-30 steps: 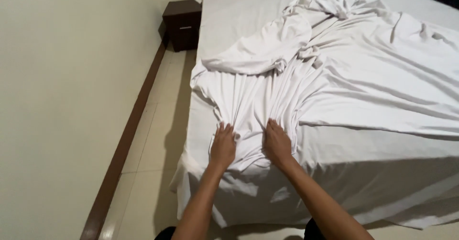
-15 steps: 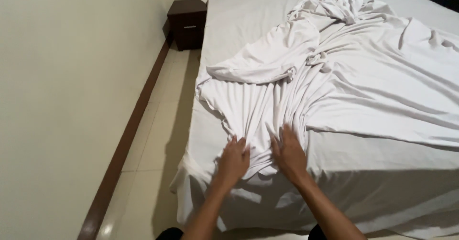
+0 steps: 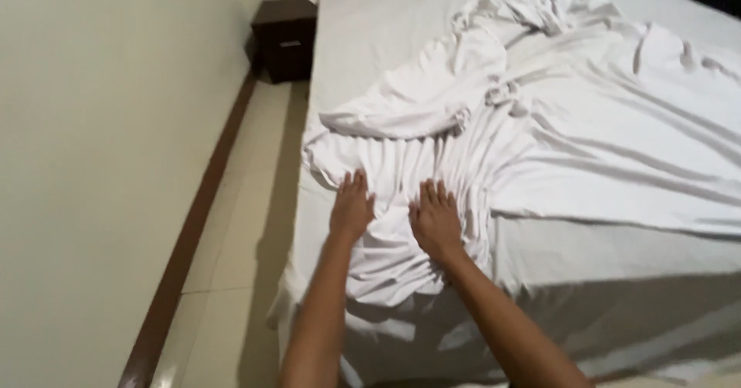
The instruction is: The person smooths a white bed sheet over a mattress by hand. They repeatedly pull, tuck, and flatten the fabric across the surface of the bed, moving from the headboard area down to the foot of the bed to remove wrinkles.
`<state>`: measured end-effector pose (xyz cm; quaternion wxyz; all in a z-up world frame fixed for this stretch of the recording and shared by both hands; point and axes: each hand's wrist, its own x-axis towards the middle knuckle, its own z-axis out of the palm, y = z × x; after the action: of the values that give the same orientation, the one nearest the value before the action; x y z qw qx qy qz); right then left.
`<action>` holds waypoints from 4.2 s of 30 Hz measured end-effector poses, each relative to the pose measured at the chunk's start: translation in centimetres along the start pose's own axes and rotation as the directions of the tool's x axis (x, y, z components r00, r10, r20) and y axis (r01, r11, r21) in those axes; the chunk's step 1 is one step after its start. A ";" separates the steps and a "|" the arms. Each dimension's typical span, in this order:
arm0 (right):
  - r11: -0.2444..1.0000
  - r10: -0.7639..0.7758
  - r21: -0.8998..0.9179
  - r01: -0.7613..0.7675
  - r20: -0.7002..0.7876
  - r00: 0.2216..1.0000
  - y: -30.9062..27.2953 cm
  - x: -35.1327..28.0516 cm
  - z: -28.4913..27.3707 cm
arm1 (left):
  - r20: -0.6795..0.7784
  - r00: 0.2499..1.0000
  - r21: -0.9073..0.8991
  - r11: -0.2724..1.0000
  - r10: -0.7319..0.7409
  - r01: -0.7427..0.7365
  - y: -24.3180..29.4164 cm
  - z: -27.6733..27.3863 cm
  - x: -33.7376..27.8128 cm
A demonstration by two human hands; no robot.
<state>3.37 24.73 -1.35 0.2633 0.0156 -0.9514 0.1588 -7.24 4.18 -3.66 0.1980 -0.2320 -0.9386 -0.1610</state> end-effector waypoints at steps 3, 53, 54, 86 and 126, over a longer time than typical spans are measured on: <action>0.999 -0.040 0.003 0.040 -0.023 0.999 -1.0 0.0 -1.1 | -0.010 1.000 -0.057 0.998 0.004 -0.004 0.9 -2.2 -0.8; 0.996 -0.089 0.002 0.089 0.001 0.996 -4.4 5.2 2.0 | 0.000 0.998 -0.070 0.995 -0.067 0.067 2.1 -2.7 0.2; 0.997 -0.039 0.063 0.036 0.041 0.998 -4.5 5.3 3.6 | 0.022 0.997 -0.031 0.996 -0.079 0.080 1.5 -2.0 0.4; 0.976 -0.208 0.069 0.205 0.034 0.978 -3.8 -2.4 -2.5 | 0.004 1.000 -0.189 0.982 0.000 0.001 7.2 -6.4 -8.8; 0.998 0.062 0.000 -0.063 -0.220 0.974 -1.0 1.9 6.1 | -0.106 0.985 -0.068 0.987 0.138 -0.146 5.8 0.7 -2.1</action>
<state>-1.19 22.04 -5.03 0.3617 -0.0330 -0.9171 0.1643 -2.84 8.57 -3.98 0.2471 -0.2973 -0.9018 -0.1931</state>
